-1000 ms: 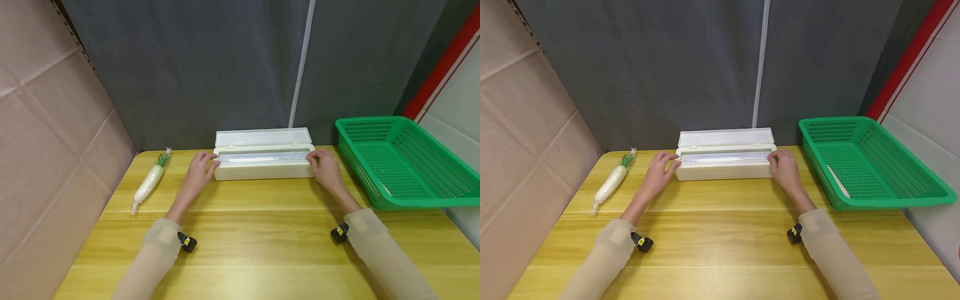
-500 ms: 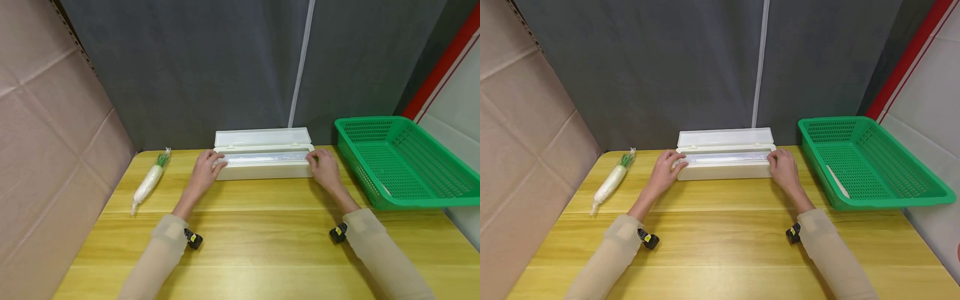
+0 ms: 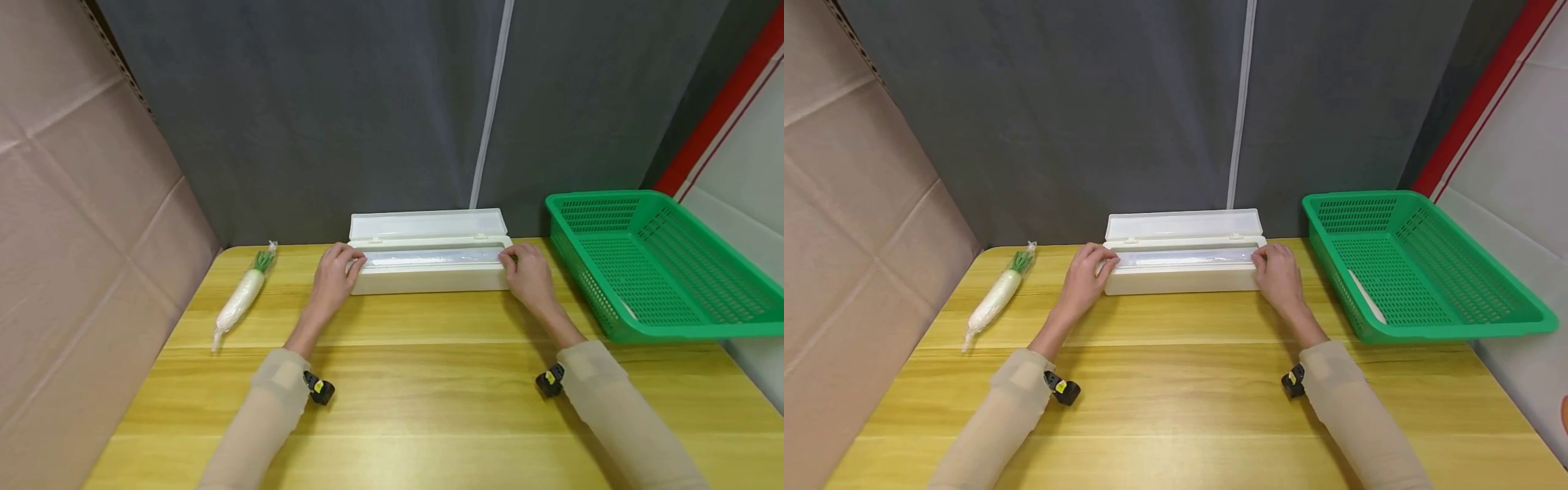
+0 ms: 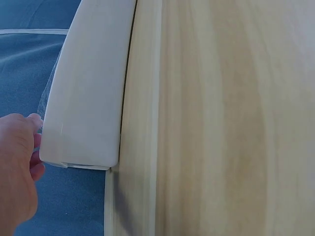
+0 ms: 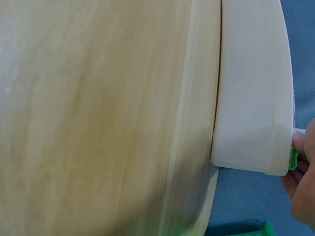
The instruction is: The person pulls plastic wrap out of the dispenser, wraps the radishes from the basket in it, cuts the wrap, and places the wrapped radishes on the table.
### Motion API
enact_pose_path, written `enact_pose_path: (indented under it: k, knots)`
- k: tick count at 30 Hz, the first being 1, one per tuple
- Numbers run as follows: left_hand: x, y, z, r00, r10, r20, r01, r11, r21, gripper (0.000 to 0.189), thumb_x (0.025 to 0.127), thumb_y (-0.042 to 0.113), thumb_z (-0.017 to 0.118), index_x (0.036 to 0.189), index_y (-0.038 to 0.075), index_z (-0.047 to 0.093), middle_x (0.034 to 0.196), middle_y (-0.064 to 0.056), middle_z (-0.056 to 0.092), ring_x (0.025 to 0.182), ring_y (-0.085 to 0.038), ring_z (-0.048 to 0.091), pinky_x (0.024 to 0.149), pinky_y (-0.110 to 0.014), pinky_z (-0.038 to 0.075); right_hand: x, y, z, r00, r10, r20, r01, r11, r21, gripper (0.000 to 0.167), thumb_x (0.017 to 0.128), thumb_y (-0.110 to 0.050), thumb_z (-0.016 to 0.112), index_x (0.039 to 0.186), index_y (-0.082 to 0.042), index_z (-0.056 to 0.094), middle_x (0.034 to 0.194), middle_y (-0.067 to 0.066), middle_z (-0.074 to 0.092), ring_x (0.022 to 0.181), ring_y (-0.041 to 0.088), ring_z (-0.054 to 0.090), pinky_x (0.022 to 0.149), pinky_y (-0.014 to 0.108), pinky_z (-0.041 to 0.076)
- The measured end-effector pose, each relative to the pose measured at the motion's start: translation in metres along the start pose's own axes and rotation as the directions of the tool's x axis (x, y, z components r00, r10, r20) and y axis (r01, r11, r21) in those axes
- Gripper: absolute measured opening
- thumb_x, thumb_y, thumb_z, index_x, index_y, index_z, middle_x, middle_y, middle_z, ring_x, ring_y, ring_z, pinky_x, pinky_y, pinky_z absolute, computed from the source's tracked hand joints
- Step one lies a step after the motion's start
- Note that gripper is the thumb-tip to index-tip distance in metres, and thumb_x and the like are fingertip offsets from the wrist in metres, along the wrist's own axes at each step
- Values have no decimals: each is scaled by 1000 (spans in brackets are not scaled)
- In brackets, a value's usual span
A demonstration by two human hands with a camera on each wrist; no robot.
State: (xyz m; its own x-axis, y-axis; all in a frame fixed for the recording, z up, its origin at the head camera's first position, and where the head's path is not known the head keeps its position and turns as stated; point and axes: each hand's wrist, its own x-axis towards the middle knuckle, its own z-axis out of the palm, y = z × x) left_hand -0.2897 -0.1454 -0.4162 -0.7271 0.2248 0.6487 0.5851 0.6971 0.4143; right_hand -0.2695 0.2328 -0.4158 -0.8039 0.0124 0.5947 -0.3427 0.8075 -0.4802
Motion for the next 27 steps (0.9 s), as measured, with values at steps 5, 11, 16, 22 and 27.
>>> enact_pose_path:
  k: [5, 11, 16, 22, 27]
  knots:
    - [1, 0, -1, 1000, -13, -13, 12, 1000, -6, 12, 98, 12, 69, 98, 0, 73, 97, -11, 65, 92, -28, 59, 82, -40, 51, 3, -4, -1, 1000, 15, 5, -15, 999, -43, 14, 98, -3, 62, 92, 9, 67, 90, 26, 66, 89, 45, 59, 81, 57, 48]
    - [2, -1, -4, 997, -74, -12, 73, 997, -20, 12, 99, 10, 66, 98, 0, 72, 98, -11, 63, 91, -25, 59, 81, -38, 52, 8, -7, -3, 1000, 21, 14, -20, 998, -53, 14, 99, -4, 61, 92, 7, 66, 90, 25, 66, 88, 45, 59, 78, 57, 49]
    - [2, -1, -7, 996, -90, -6, 90, 995, -35, 12, 99, 10, 66, 99, 0, 71, 98, -11, 63, 90, -26, 60, 81, -38, 52, 9, -5, -3, 1000, 14, 28, -12, 998, -53, 13, 100, -4, 60, 94, 7, 64, 92, 26, 65, 90, 45, 58, 80, 57, 48]
    - [3, -1, -9, 995, -104, 9, 104, 994, -36, 13, 99, 12, 67, 99, 0, 71, 97, -11, 62, 90, -25, 59, 81, -38, 51, 9, 3, 0, 999, -43, 29, 45, 997, -65, 11, 100, -3, 61, 95, 6, 63, 92, 25, 64, 93, 44, 56, 80, 57, 48]
    - [3, 0, -9, 994, -104, 19, 105, 994, -44, 13, 99, 12, 66, 99, 0, 70, 98, -11, 62, 90, -25, 58, 82, -37, 51, 10, 11, 1, 993, -121, 13, 121, 989, -85, 8, 98, -1, 62, 95, 6, 62, 91, 23, 63, 94, 45, 56, 82, 56, 47]
